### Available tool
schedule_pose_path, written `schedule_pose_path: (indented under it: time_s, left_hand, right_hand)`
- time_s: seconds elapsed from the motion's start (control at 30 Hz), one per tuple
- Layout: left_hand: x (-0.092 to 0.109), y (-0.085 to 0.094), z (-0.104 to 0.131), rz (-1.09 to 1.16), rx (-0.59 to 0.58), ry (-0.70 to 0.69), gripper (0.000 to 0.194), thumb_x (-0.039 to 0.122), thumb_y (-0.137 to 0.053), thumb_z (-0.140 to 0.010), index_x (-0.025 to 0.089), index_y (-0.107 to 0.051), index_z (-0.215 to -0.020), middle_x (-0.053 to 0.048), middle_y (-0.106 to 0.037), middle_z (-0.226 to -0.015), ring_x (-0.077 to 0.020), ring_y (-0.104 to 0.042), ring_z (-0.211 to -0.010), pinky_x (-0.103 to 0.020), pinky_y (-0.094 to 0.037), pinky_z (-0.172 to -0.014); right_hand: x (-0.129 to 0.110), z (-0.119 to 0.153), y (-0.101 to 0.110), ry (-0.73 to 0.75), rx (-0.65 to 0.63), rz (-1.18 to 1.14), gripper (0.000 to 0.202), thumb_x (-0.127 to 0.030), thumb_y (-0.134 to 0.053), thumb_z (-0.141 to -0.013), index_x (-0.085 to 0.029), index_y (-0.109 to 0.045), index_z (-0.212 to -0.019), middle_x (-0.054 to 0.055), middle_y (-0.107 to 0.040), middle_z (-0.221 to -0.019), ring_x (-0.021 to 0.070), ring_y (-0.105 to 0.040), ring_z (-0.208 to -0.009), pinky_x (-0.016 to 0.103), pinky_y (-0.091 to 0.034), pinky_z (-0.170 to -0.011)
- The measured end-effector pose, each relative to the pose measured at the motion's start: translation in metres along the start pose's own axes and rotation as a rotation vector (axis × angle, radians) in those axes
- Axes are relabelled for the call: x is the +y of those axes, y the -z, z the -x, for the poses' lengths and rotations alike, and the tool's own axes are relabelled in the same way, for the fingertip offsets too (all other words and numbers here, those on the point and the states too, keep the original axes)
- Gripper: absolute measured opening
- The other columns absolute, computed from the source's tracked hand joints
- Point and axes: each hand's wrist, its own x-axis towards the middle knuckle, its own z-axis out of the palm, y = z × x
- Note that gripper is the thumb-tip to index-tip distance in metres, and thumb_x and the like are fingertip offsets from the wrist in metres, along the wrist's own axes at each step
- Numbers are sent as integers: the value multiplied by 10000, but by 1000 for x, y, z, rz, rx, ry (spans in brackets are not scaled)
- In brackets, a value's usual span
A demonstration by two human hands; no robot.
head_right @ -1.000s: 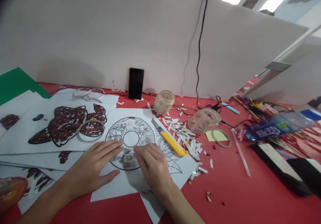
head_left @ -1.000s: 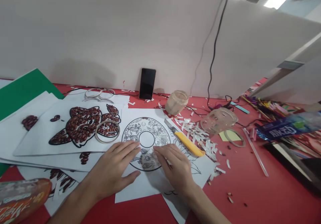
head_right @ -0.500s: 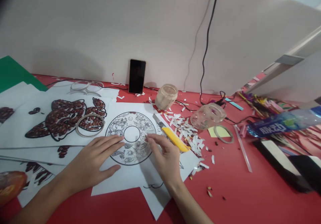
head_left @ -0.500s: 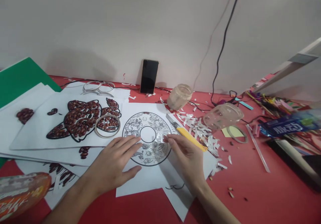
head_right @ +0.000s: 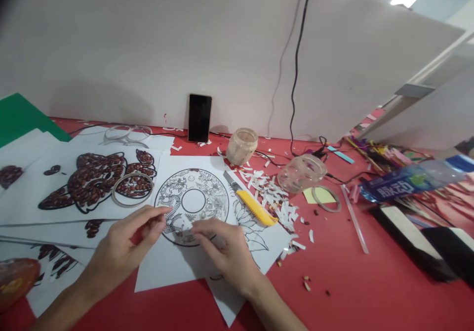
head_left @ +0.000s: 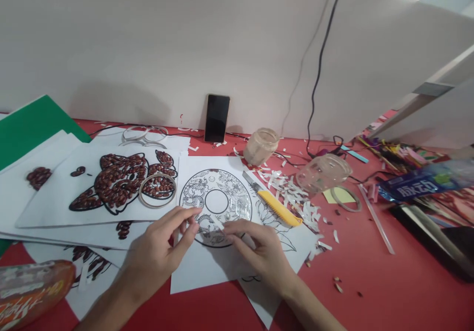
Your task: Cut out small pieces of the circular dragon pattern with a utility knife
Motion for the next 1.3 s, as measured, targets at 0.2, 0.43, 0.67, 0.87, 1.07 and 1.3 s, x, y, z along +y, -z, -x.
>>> schedule_pose_path:
  time_s: [0.2, 0.43, 0.67, 0.87, 1.07, 1.3]
  left_hand:
    - [-3, -7, -1, 260, -83, 246, 288, 467, -647, -902, 250, -760, -1054, -6, -716, -742, -177, -662, -654, -234, -516, -554]
    - [-6, -5, -4, 267, -174, 264, 263, 479, -643, -911, 235, -742, -912, -22, -709, -809, -194, -655, -753, -263, -526, -655]
    - [0, 0, -10, 225, -131, 263, 279, 490, -609, -929, 235, -703, -866, 4, -649, -768, -165, -595, -702, -255, -486, -637]
    - [11, -5, -23, 35, -94, 152, 243, 453, -605, -935, 246, -722, -883, -26, -643, -901, -202, -612, -828, -316, -501, -733]
    - [22, -19, -27, -85, -72, 131, 249, 403, -603, -934, 232, -736, -810, -48, -623, -970, -253, -622, -972, -401, -517, -854]
    - [26, -15, -35, -44, -111, 148, 277, 441, -611, -918, 220, -724, -794, -40, -637, -951, -227, -638, -879, -368, -514, -832]
  right_hand:
    - [0, 5, -4, 184, -146, 28, 257, -173, -552, -1005, -297, -719, -1157, 30, -772, -1081, 164, -721, -1050, 323, -600, -896]
    - [1, 5, -6, 244, -131, 45, 249, -188, -532, -1020, -291, -713, -1156, 37, -777, -1069, 167, -726, -1024, 324, -603, -887]
    - [3, 9, -4, 89, -54, 22, 246, -247, -583, -1003, -300, -664, -1229, 41, -750, -1130, 187, -707, -1047, 364, -589, -927]
    - [16, 6, -2, -76, 278, -44, 243, -308, -505, -1029, -267, -617, -1240, 83, -664, -1156, 215, -651, -1092, 360, -585, -908]
    - [18, 2, -2, -61, 279, -12, 225, -261, -500, -1007, -259, -626, -1193, 82, -635, -1172, 216, -623, -1093, 339, -572, -897]
    - [13, 2, 0, 0, 233, 77, 234, -180, -478, -978, -238, -680, -1080, 96, -618, -1173, 216, -630, -1052, 338, -544, -863]
